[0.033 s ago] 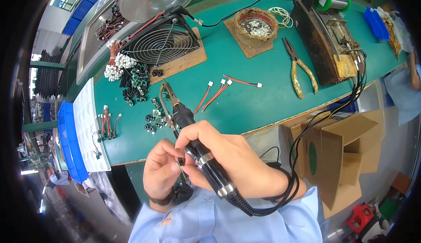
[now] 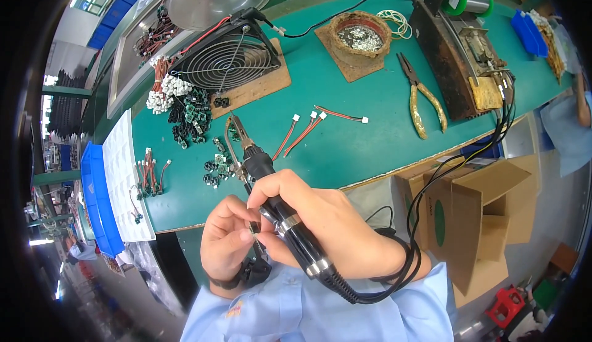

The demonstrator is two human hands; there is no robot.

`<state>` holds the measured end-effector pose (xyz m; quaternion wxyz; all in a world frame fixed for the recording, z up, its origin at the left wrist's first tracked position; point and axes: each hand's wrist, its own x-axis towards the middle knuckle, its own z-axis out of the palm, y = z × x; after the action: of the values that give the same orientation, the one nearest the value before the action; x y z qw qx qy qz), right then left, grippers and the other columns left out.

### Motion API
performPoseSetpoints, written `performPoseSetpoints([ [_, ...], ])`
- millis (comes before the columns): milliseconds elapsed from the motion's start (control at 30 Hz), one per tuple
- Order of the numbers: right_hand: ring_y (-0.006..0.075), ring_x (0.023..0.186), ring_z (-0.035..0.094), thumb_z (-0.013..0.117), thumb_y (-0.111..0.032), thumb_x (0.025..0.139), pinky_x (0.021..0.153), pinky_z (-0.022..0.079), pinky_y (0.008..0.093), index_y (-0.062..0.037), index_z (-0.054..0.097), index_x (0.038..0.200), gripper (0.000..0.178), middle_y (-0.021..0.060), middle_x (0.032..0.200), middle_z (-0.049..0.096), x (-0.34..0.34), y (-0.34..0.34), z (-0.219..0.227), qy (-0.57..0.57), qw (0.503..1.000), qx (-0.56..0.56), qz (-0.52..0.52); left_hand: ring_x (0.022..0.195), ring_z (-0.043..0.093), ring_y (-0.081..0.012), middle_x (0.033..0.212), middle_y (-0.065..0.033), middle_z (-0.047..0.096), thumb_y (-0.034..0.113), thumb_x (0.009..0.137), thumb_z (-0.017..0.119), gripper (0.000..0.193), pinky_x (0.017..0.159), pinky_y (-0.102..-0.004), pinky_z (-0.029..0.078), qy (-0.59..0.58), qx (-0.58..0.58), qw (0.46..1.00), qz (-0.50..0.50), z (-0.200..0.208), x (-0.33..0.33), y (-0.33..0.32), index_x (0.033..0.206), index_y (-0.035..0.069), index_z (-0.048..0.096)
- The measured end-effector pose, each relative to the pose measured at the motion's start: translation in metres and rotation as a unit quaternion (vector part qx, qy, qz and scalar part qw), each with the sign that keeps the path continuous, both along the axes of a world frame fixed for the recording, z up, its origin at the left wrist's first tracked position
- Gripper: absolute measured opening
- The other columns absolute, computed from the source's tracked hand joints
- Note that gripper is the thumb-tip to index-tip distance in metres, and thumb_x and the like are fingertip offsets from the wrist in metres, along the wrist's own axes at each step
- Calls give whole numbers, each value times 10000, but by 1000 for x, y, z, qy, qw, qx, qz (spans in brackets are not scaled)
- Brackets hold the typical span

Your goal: Assembling and connecting wires to small electronic components at a production station.

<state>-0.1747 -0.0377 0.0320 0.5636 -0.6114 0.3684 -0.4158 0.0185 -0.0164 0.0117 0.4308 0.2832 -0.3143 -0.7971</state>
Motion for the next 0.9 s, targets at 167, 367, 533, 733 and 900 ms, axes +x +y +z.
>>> performPoseSetpoints([
  [167, 160, 698, 625, 702, -34, 701, 610, 478, 259, -79, 477, 1040, 409, 18, 768, 598, -2, -1, 1, 20, 1000, -14, -10, 987, 572, -220, 1031, -157, 566, -78, 831, 527, 187, 859, -341, 440, -26, -23, 999, 24, 3, -1, -1, 1006, -15, 506],
  [367, 150, 691, 614, 733, -64, 705, 664, 424, 273, -91, 505, 1022, 391, -1, 778, 598, 2, 2, -3, 72, 993, -64, -70, 1016, 573, -234, 1042, -162, 574, -101, 819, 536, 198, 883, -349, 445, -162, -129, 976, 73, 6, -7, 4, 999, -19, 520],
  [533, 130, 674, 601, 752, -98, 696, 665, 349, 279, -106, 521, 1013, 392, -12, 771, 601, 0, 5, -2, 114, 982, -111, -101, 1055, 562, -249, 1092, -190, 576, -89, 838, 533, 168, 905, -359, 438, -131, -104, 983, 79, 10, -7, 9, 993, -24, 534],
  [733, 140, 670, 593, 754, -97, 689, 638, 324, 292, -100, 524, 1011, 395, -10, 757, 605, -1, 1, -3, 148, 966, -184, -104, 1084, 547, -252, 1121, -205, 571, -76, 853, 521, 159, 922, -369, 428, -144, -45, 988, 39, 11, -4, 2, 1002, -22, 522],
  [900, 149, 674, 592, 762, -113, 681, 664, 336, 308, -97, 528, 1015, 408, 2, 787, 616, -2, 0, -6, 163, 963, -192, -100, 1018, 571, -253, 1068, -219, 587, -42, 833, 525, 110, 904, -377, 436, -114, -53, 989, 80, 8, -16, 0, 935, -10, 496],
])
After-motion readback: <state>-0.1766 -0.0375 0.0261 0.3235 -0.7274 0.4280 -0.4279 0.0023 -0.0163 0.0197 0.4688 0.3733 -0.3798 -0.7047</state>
